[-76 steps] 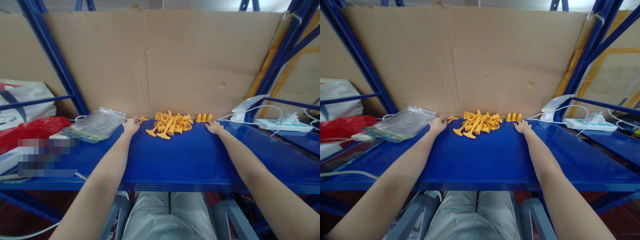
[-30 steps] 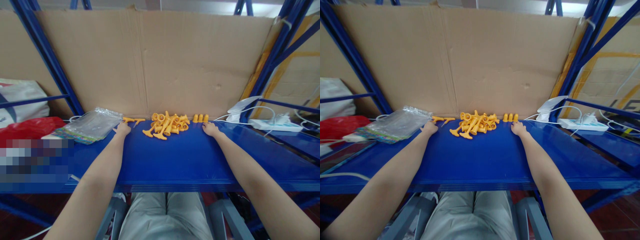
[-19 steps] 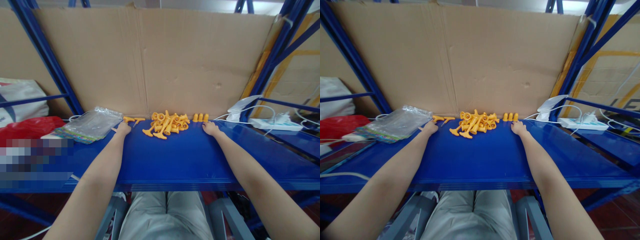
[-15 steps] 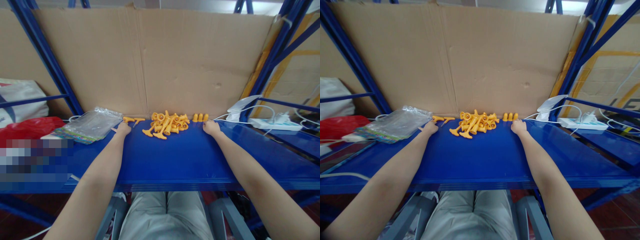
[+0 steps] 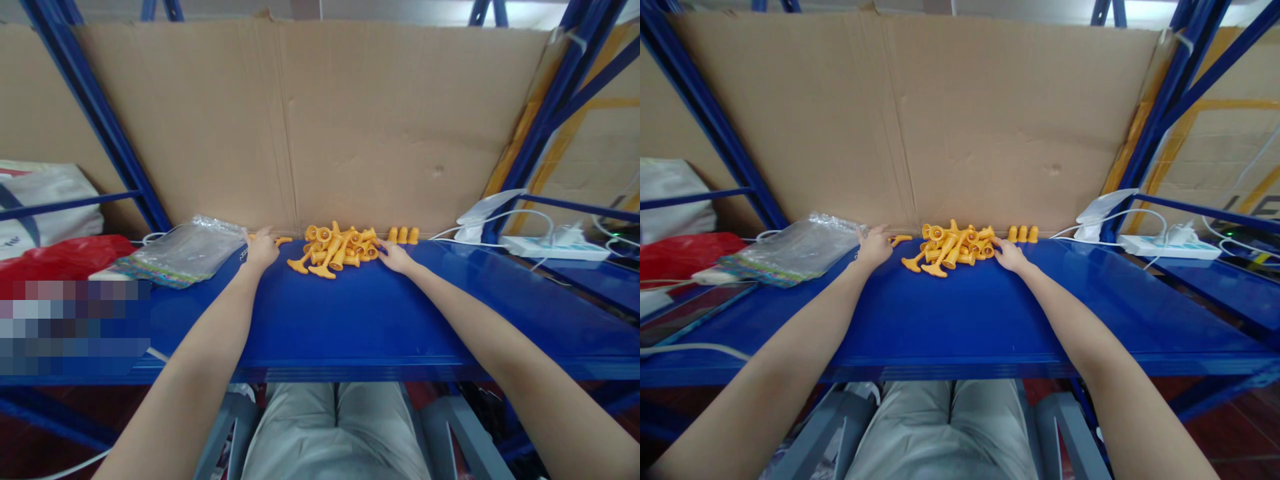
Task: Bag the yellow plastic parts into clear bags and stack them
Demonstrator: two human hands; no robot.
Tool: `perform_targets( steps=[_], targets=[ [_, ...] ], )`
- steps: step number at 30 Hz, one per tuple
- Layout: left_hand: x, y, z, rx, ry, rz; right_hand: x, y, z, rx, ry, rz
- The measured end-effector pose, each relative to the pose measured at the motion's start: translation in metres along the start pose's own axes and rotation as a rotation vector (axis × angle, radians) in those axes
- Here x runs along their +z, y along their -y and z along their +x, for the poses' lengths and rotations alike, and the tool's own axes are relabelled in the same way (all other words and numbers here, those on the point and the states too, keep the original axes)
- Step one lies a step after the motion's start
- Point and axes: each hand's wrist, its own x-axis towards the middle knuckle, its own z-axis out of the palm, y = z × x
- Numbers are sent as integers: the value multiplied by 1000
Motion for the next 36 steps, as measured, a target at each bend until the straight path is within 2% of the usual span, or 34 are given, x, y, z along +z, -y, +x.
perform_targets(
  steps=[3, 8, 11, 17, 24, 33, 36],
  targets=[
    [-2, -7, 0, 59, 5, -1, 3, 0, 3, 8, -37, 87],
    [0, -6, -1, 72, 3, -6, 2, 12, 4, 2, -54, 135],
    [2, -3, -1, 66, -6, -19, -2, 21, 0, 24, -5, 67],
    [0, -5, -1, 64, 11, -43, -18, 40, -8, 200, 109, -139],
    [-1, -6, -1, 46, 29, -53, -32, 46, -13, 247, 106, -267],
    [0, -6, -2, 43, 28, -40, -28, 49, -18, 210, 106, -318],
    [0, -6, -1, 47, 33, -35, -23, 49, -18, 240, 99, -344]
  ],
)
